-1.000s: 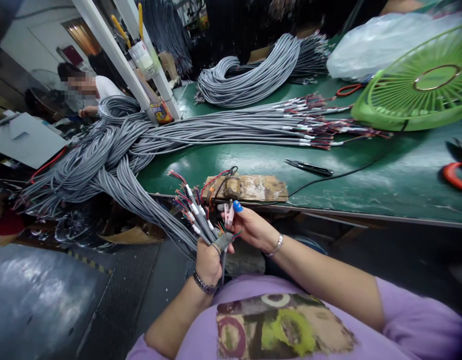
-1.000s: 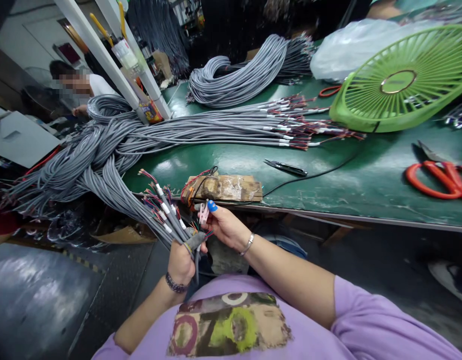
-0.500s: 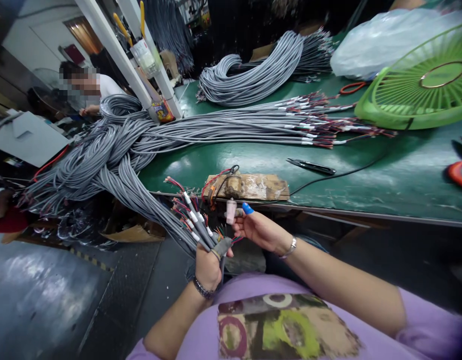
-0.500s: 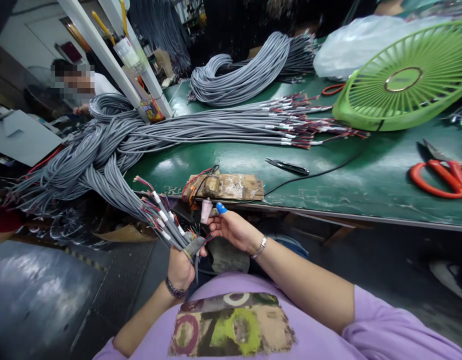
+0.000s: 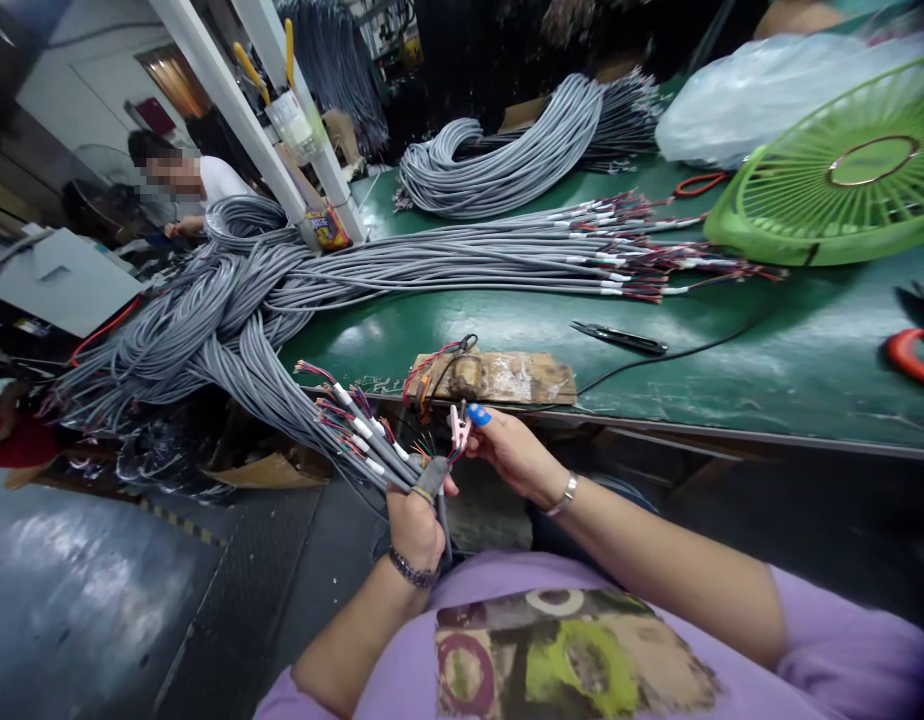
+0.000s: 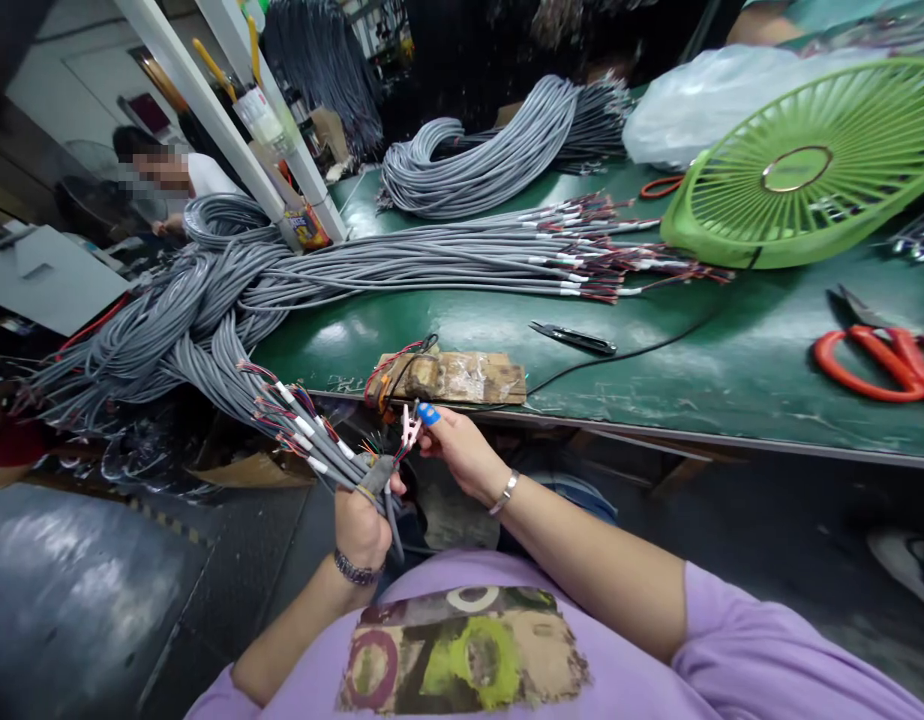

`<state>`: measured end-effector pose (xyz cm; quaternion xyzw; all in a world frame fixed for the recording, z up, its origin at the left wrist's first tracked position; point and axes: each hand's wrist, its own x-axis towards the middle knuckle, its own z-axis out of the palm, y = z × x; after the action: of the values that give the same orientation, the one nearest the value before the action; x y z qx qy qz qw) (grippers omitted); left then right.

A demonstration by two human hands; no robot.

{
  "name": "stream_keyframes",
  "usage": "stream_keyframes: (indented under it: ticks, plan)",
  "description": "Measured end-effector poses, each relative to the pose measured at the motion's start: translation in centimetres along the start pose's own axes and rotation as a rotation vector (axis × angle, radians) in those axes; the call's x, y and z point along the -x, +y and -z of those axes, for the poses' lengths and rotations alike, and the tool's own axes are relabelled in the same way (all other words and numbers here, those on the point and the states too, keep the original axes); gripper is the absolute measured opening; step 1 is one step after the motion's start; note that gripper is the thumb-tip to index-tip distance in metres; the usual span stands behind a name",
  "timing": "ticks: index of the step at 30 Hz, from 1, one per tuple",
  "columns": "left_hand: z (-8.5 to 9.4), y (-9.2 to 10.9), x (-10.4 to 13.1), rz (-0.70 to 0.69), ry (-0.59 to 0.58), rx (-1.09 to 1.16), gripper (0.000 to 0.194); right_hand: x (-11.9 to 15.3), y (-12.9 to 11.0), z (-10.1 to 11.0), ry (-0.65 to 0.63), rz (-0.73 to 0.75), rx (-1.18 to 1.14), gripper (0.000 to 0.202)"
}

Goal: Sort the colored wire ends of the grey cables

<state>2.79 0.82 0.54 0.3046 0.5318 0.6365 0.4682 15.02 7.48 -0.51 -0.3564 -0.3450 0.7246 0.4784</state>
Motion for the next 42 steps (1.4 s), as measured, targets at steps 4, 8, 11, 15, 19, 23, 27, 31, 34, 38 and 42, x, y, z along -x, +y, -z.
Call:
stream_keyframes:
  ticks: [4,8,11,15,19,23,27,31,34,38,42]
  plan:
    - [0.1,-0.3,-0.1,0.013,0.014,-0.002,0.028,0.1,0.4,0.4,0.064,0.172,0.209,0.048]
    - [0.0,-0.4,-0.3,-0.002,0.006,-0.027,0.027,-0.3,0.4,-0.2,-0.054,-0.035,-0.07,0.048]
    - [0.0,-0.4,-0.3,-0.008,0.005,-0.052,0.027,-0.6,0.4,-0.8,-0.074,-0.159,-0.297,0.041]
    - [0.1,-0.6,-0.1,-0.017,-0.012,-0.091,0.027,-0.8,0.4,-1.3,-0.021,-0.178,-0.412,0.032]
    - [0.0,-0.7,0.1,-0.016,-0.023,-0.1,0.027,-1.0,0.5,-1.5,0.017,-0.165,-0.423,0.032]
    - [0.0,-0.6,0.2,0.001,-0.021,-0.084,0.025,-0.8,0.6,-1.6,0.012,-0.164,-0.407,0.034]
    - [0.3,-0.7,0.3,0.001,-0.033,-0.077,0.027,-0.2,0.8,-0.6,-0.087,-0.212,-0.376,0.042]
    - [0.8,-1.0,0.6,0.013,-0.043,-0.074,0.026,1.2,0.8,1.0,-0.256,-0.263,-0.187,0.052]
    - [1.2,-1.4,0.8,-0.004,-0.04,-0.126,0.026,2.4,0.2,1.2,-0.272,-0.174,0.029,0.042]
    - [1.7,-1.5,1.0,-0.049,-0.075,-0.233,0.03,3.5,-0.6,0.2,-0.289,-0.02,0.216,0.029]
    - [2.0,-1.0,1.1,-0.019,-0.176,-0.291,0.029,3.5,-0.7,-0.3,-0.355,0.012,0.253,0.028]
